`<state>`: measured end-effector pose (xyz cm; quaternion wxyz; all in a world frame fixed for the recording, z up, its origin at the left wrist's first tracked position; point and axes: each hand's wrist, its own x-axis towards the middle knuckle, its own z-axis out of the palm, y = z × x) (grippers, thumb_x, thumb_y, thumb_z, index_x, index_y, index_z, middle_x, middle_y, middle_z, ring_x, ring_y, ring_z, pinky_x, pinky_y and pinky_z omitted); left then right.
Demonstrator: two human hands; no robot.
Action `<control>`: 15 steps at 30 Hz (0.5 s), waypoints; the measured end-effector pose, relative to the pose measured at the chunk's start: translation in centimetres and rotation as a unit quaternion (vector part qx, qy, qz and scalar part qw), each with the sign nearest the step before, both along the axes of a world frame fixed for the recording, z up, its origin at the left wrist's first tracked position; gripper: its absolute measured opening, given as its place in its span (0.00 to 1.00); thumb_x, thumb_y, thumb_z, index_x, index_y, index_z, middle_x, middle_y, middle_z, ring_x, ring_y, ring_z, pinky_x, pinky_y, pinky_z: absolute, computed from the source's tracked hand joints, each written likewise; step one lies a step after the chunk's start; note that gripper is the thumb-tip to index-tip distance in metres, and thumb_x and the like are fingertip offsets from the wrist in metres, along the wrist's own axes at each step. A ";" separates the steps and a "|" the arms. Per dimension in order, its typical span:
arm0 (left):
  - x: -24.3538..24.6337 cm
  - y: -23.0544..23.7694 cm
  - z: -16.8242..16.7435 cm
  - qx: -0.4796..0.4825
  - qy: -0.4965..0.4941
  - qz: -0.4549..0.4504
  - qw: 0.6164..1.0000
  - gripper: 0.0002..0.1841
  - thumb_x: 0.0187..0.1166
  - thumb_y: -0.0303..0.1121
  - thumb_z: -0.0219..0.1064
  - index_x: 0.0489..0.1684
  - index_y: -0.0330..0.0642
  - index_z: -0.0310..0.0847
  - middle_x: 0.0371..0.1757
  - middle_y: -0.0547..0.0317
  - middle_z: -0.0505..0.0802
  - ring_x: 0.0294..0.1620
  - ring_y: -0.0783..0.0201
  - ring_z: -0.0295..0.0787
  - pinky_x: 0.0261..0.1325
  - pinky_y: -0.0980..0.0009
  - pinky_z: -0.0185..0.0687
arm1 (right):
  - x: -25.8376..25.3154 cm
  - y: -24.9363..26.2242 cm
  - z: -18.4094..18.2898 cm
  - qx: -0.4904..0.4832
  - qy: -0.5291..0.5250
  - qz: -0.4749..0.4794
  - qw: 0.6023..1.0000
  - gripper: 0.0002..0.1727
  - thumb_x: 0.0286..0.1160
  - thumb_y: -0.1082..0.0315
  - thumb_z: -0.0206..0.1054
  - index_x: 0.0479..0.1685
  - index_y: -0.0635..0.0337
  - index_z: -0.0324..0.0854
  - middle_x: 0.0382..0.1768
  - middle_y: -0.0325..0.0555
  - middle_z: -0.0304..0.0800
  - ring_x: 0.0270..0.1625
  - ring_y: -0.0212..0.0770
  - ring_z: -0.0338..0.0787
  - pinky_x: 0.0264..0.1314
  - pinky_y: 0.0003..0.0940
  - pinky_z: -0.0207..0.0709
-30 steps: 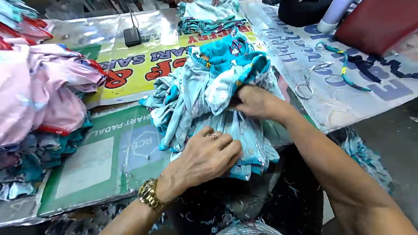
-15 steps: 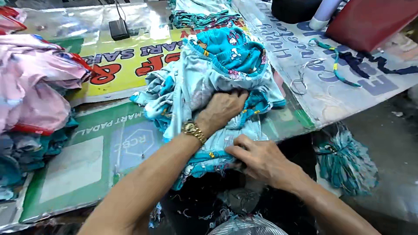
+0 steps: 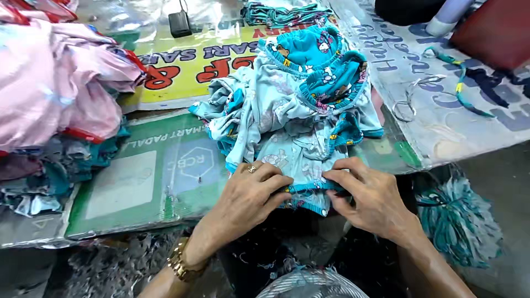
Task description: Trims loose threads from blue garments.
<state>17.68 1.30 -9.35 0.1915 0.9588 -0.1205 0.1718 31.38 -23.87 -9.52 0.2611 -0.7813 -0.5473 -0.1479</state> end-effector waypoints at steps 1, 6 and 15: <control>0.0 -0.1 0.0 -0.011 -0.020 0.011 1.000 0.13 0.87 0.44 0.60 0.51 0.53 0.92 0.48 0.64 0.94 0.55 0.63 0.88 0.61 0.56 0.77 | -0.1 0.7 0.4 -0.010 -0.020 0.008 1.000 0.17 0.77 0.52 0.66 0.54 0.49 0.91 0.49 0.47 0.92 0.38 0.43 0.92 0.29 0.37 0.81; 1.1 -0.6 1.9 -0.077 -0.079 0.046 0.993 0.12 0.87 0.37 0.58 0.43 0.45 0.89 0.38 0.63 0.91 0.45 0.68 0.87 0.55 0.65 0.78 | 0.5 2.2 2.3 -0.012 -0.072 0.033 0.997 0.09 0.76 0.63 0.66 0.44 0.52 0.91 0.39 0.44 0.92 0.37 0.44 0.91 0.28 0.37 0.80; 3.5 -2.4 3.8 0.003 -0.139 0.151 0.979 0.14 0.68 0.22 0.70 0.52 0.37 0.85 0.43 0.46 0.86 0.35 0.49 0.86 0.31 0.57 0.81 | -0.1 3.7 6.1 0.179 -0.130 0.003 0.975 0.05 0.77 0.71 0.67 0.40 0.62 0.88 0.24 0.45 0.84 0.26 0.40 0.82 0.27 0.32 0.73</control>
